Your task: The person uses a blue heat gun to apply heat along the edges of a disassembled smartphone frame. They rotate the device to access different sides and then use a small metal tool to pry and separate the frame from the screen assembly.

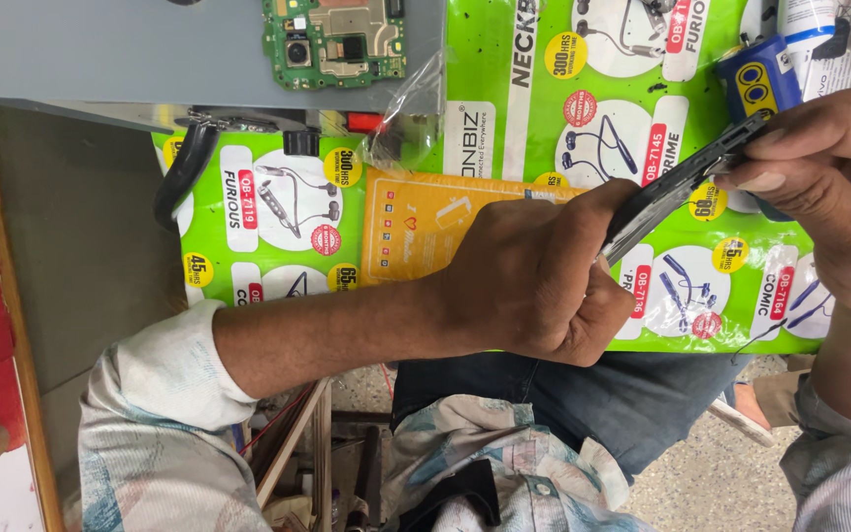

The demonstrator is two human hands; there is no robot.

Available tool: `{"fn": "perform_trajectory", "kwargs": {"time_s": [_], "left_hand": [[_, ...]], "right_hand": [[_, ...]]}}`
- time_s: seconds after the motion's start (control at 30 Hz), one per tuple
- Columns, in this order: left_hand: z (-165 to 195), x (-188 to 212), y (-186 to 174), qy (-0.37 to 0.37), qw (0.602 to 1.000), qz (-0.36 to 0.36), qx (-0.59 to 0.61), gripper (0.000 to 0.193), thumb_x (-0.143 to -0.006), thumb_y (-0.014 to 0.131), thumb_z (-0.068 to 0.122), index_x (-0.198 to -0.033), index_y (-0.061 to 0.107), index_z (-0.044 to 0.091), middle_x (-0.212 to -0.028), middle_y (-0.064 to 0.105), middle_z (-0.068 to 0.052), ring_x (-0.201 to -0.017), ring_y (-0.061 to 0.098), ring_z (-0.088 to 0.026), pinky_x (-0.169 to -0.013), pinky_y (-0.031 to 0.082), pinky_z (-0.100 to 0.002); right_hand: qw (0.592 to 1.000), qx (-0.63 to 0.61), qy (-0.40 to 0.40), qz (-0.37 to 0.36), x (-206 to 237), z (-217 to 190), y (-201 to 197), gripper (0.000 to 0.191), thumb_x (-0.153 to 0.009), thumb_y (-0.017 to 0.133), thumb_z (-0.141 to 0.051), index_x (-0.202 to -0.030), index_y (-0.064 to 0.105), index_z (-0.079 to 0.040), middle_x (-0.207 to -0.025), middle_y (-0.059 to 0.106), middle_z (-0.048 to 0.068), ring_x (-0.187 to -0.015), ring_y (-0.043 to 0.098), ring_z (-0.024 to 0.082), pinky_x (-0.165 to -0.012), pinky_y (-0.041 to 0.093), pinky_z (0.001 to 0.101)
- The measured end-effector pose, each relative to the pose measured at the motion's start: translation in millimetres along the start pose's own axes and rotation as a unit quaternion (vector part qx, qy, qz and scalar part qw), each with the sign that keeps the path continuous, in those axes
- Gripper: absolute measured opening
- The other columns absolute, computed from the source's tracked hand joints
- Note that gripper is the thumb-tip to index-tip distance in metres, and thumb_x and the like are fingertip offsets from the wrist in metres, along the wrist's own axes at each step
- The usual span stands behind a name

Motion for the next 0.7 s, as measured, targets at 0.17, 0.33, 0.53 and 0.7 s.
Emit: {"fn": "perform_trajectory", "kwargs": {"time_s": [0.17, 0.33, 0.53, 0.7], "left_hand": [[4, -1, -1, 0.02, 1.0, -0.002, 0.006, 0.052, -0.091, 0.063, 0.0, -0.135, 0.04, -0.014, -0.081, 0.057, -0.007, -0.062, 0.064, -0.024, -0.06, 0.054, -0.036], [13, -1, -4, 0.071, 0.997, 0.019, -0.008, 0.042, -0.093, 0.059, 0.0, -0.127, 0.038, -0.014, -0.107, 0.063, -0.021, -0.071, 0.067, -0.026, -0.061, 0.056, -0.037], [6, 0, 6, 0.063, 0.998, -0.015, 0.011, 0.044, -0.095, 0.058, -0.001, -0.133, 0.04, -0.015, -0.106, 0.062, -0.015, -0.065, 0.066, -0.022, -0.058, 0.055, -0.037], [-6, 2, 11, 0.042, 0.993, -0.054, 0.1, 0.048, -0.096, 0.057, -0.005, -0.138, 0.035, -0.015, -0.095, 0.059, -0.009, -0.063, 0.065, -0.023, -0.059, 0.054, -0.036]], "right_hand": [[0.996, -0.057, -0.061, 0.013, 5, -12, 4, 0.01, -0.109, 0.072, 0.0, -0.109, 0.062, 0.001, -0.103, 0.069, 0.01, -0.093, 0.074, 0.017, -0.092, 0.061, 0.0253], [0.981, -0.182, -0.031, 0.065, 27, -4, 7, 0.022, -0.108, 0.074, 0.006, -0.114, 0.054, -0.001, -0.108, 0.066, 0.01, -0.101, 0.075, 0.018, -0.098, 0.064, 0.0299], [0.994, -0.056, -0.08, 0.043, 22, -5, 5, 0.022, -0.102, 0.068, 0.015, -0.114, 0.055, 0.001, -0.105, 0.065, 0.015, -0.095, 0.073, 0.023, -0.091, 0.063, 0.0316], [0.997, -0.013, -0.069, 0.03, 9, -8, 5, 0.025, -0.094, 0.074, 0.019, -0.109, 0.062, 0.003, -0.099, 0.065, 0.02, -0.087, 0.069, 0.026, -0.081, 0.06, 0.0315]]}}
Point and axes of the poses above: each hand's wrist, its own x-axis away from the middle knuckle, its own y-axis out of the palm, z = x × y, the point moved 9 cm from there along -x, towards the middle knuckle
